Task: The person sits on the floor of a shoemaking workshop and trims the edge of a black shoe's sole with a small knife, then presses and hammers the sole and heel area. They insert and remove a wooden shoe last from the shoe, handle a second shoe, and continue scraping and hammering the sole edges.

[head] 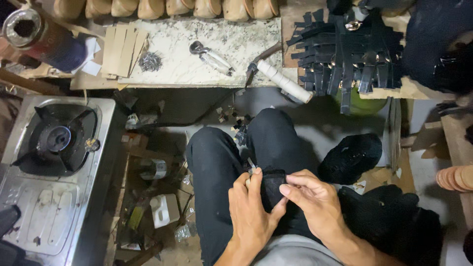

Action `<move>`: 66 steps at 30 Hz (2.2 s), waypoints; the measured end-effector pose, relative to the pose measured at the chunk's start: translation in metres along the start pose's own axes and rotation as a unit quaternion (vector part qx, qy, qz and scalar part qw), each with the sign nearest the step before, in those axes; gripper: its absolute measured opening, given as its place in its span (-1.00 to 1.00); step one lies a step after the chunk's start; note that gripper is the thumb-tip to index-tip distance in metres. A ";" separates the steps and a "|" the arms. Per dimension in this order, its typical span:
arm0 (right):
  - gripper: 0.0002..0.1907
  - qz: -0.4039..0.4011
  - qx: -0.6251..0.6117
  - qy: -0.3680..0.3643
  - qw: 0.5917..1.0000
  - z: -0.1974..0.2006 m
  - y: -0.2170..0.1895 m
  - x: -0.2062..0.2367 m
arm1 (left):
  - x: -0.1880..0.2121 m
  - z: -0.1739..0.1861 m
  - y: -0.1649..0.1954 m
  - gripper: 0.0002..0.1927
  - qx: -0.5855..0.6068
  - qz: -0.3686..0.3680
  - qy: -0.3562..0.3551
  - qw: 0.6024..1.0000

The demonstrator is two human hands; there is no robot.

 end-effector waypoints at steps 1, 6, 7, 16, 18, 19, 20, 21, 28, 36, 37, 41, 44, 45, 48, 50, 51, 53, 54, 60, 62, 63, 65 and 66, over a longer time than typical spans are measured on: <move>-0.82 0.003 -0.018 0.000 1.000 0.002 -0.001 0.000 | 0.000 -0.001 0.002 -0.06 0.000 -0.007 0.002 1.000; -0.87 -0.110 -0.100 -0.008 0.989 0.018 0.008 -0.005 | -0.001 -0.003 0.009 -0.04 0.000 -0.048 0.003 0.999; -0.88 -0.119 -0.115 -0.030 0.986 0.019 0.008 -0.006 | -0.001 -0.003 0.010 -0.04 0.003 -0.053 -0.005 0.999; -0.83 -0.103 -0.041 -0.097 0.989 0.014 0.012 -0.024 | -0.034 -0.016 -0.005 -0.01 0.084 -0.012 -0.104 0.991; -0.78 -0.101 -0.014 -0.067 0.993 0.013 0.009 -0.030 | -0.055 -0.020 -0.019 -0.04 0.146 0.007 -0.124 0.981; -0.74 -0.094 0.010 -0.051 0.994 0.014 0.006 -0.033 | -0.066 -0.026 -0.029 -0.02 0.178 0.032 -0.162 0.970; -0.70 -0.088 0.033 -0.035 0.995 0.015 0.002 -0.036 | -0.076 -0.030 -0.041 0.00 0.211 0.056 -0.199 0.955; -0.69 -0.079 0.047 -0.044 0.995 0.013 0.000 -0.037 | -0.080 -0.036 -0.050 0.03 0.243 0.081 -0.236 0.937; -0.76 0.024 0.186 -0.092 0.978 -0.012 -0.021 -0.039 | -0.066 -0.061 -0.070 0.07 0.526 0.196 -0.346 0.752; -0.77 -0.063 0.084 -0.069 0.992 -0.008 -0.014 -0.044 | -0.059 -0.013 -0.027 0.06 0.215 0.014 -0.173 0.961; -0.79 -0.064 0.073 -0.067 0.993 -0.004 -0.013 -0.043 | -0.058 -0.010 -0.022 0.05 0.206 -0.003 -0.169 0.964; -0.83 -0.089 0.087 -0.065 0.990 0.014 -0.004 -0.032 | -0.051 -0.002 -0.008 0.01 0.186 -0.053 -0.164 0.967; -0.86 -0.050 0.011 -0.078 0.996 0.024 0.003 -0.028 | -0.043 0.000 -0.006 0.02 0.172 -0.063 -0.159 0.970; -0.86 -0.041 -0.021 -0.080 0.996 0.026 0.006 -0.027 | -0.041 0.000 -0.006 0.03 0.165 -0.064 -0.158 0.971; -0.90 0.010 -0.017 -0.073 0.997 0.033 0.011 -0.025 | -0.037 0.000 -0.005 0.00 0.180 -0.078 -0.154 0.968; -0.92 0.048 0.020 -0.045 0.998 0.039 0.013 -0.025 | -0.035 -0.002 -0.007 0.00 0.176 -0.066 -0.152 0.970; -0.92 0.070 0.038 -0.028 0.996 0.042 0.013 -0.026 | -0.034 -0.003 -0.008 0.00 0.175 -0.062 -0.154 0.970; -0.94 0.078 0.023 -0.044 0.996 0.041 0.015 -0.027 | -0.033 -0.002 -0.009 -0.01 0.167 -0.065 -0.142 0.973; -0.95 0.081 0.016 -0.049 0.995 0.041 0.016 -0.028 | -0.032 -0.002 -0.009 -0.01 0.165 -0.066 -0.139 0.974; -0.92 0.023 -0.044 -0.054 0.997 0.052 0.021 -0.023 | -0.030 -0.004 -0.007 -0.04 0.170 -0.063 -0.118 0.976; -0.86 -0.035 -0.099 -0.060 0.993 0.052 0.022 -0.019 | -0.027 -0.005 -0.006 -0.03 0.149 -0.058 -0.117 0.980; -0.84 -0.060 -0.127 -0.061 0.988 0.051 0.022 -0.018 | -0.027 -0.006 -0.006 -0.03 0.139 -0.059 -0.117 0.982; -0.86 -0.070 -0.154 -0.048 0.984 0.046 0.018 -0.016 | -0.029 -0.006 -0.005 -0.02 0.141 -0.065 -0.108 0.982; -0.86 -0.075 -0.168 -0.041 0.982 0.042 0.016 -0.016 | -0.030 -0.006 -0.006 -0.01 0.142 -0.067 -0.103 0.982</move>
Point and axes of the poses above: each hand's wrist, its own x-axis away from the middle knuckle, its own z-axis out of the back of the hand, y = z × x, the point moved 6 cm from there along -x, towards the middle knuckle, and after that the axes turned 11 degrees about z, right-handed, at the moved point
